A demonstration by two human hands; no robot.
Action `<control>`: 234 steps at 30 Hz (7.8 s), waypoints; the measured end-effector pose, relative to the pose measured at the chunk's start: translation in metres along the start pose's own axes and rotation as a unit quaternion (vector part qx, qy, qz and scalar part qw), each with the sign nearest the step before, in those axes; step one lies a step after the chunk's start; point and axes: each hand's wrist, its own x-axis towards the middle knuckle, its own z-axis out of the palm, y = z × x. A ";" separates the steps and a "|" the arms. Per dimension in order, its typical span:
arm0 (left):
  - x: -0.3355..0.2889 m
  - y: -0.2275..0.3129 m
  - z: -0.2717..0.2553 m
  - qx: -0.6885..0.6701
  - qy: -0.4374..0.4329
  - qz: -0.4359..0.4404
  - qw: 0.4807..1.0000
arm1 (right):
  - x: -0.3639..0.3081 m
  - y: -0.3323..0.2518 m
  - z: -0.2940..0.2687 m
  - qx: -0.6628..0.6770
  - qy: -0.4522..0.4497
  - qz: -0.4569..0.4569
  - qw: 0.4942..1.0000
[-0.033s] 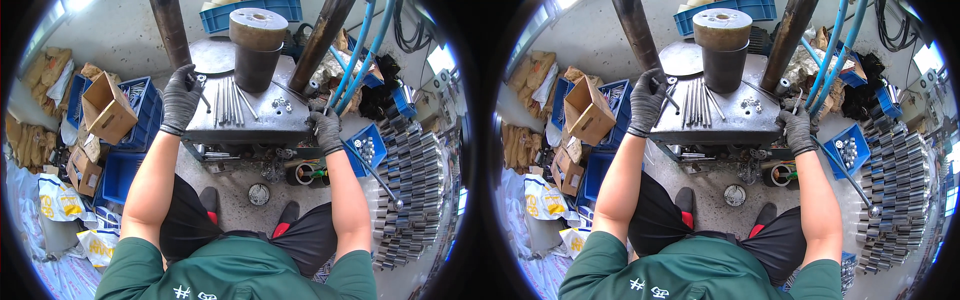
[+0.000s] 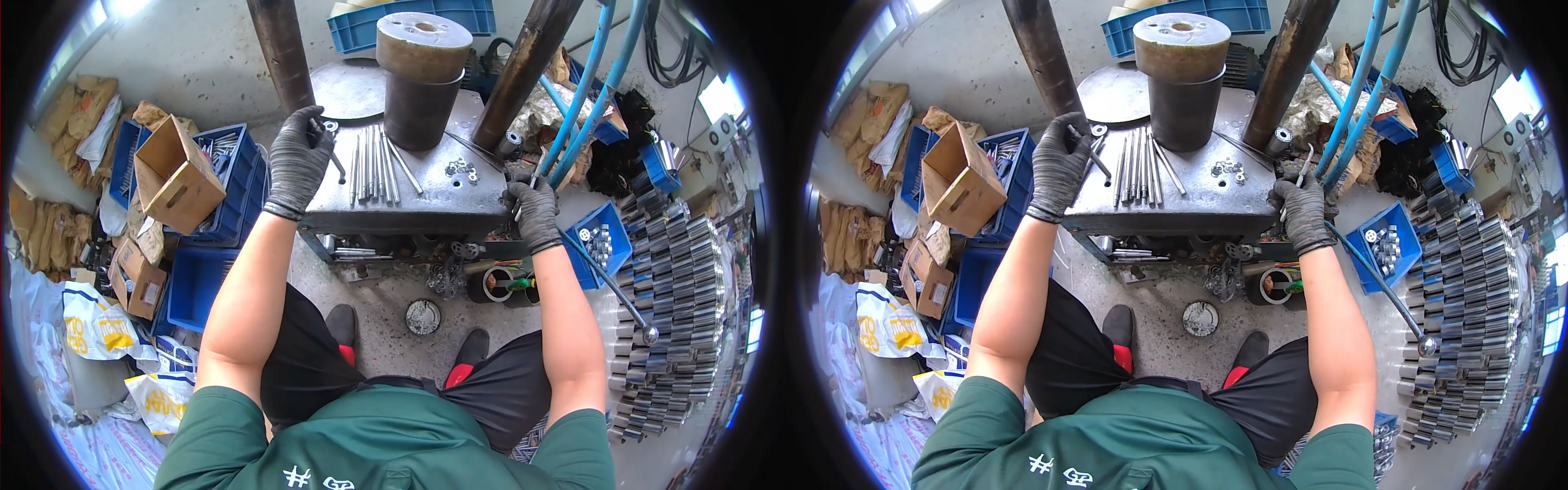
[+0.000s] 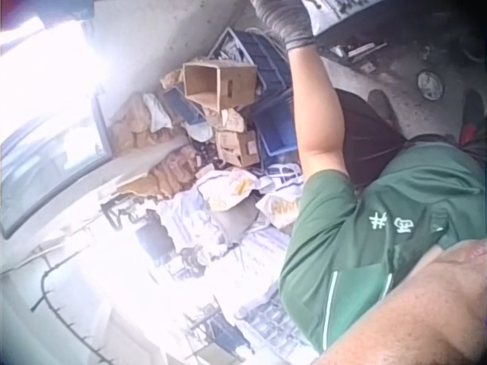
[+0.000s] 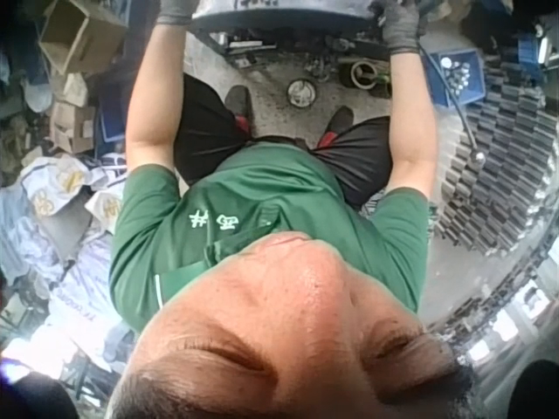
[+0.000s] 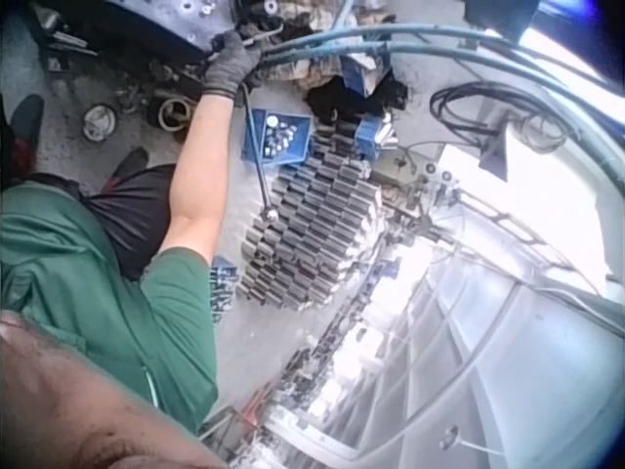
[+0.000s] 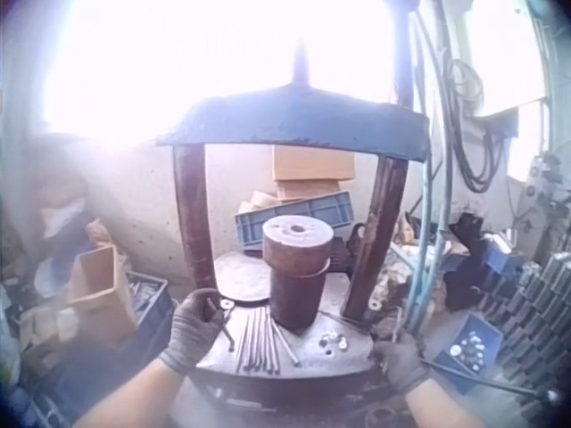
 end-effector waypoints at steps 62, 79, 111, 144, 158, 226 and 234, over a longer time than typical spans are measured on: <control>-0.074 0.089 0.050 -0.455 -0.268 -0.435 0.729 | -0.126 -0.071 0.049 -0.497 -0.165 -0.431 0.735; -0.078 0.078 0.048 -0.179 -0.339 -0.157 0.910 | -0.104 -0.086 0.015 -0.339 -0.154 -0.190 0.909; -0.081 0.086 0.038 -0.468 -0.433 -0.271 0.721 | -0.125 -0.099 0.037 -0.314 -0.402 -0.064 0.858; -0.074 0.081 0.047 -0.739 -0.408 -0.401 0.356 | -0.121 -0.055 0.035 -0.320 -0.355 -0.160 0.864; -0.066 0.080 0.039 -0.687 -0.351 -0.372 0.516 | -0.086 -0.033 0.012 -0.383 -0.146 -0.204 0.889; -0.077 0.088 0.051 -0.418 -0.280 -0.422 0.754 | -0.126 -0.073 0.048 -0.488 -0.139 -0.472 0.721; -0.073 0.100 0.036 -0.431 -0.319 -0.305 0.787 | -0.120 -0.070 0.037 -0.436 -0.160 -0.365 0.807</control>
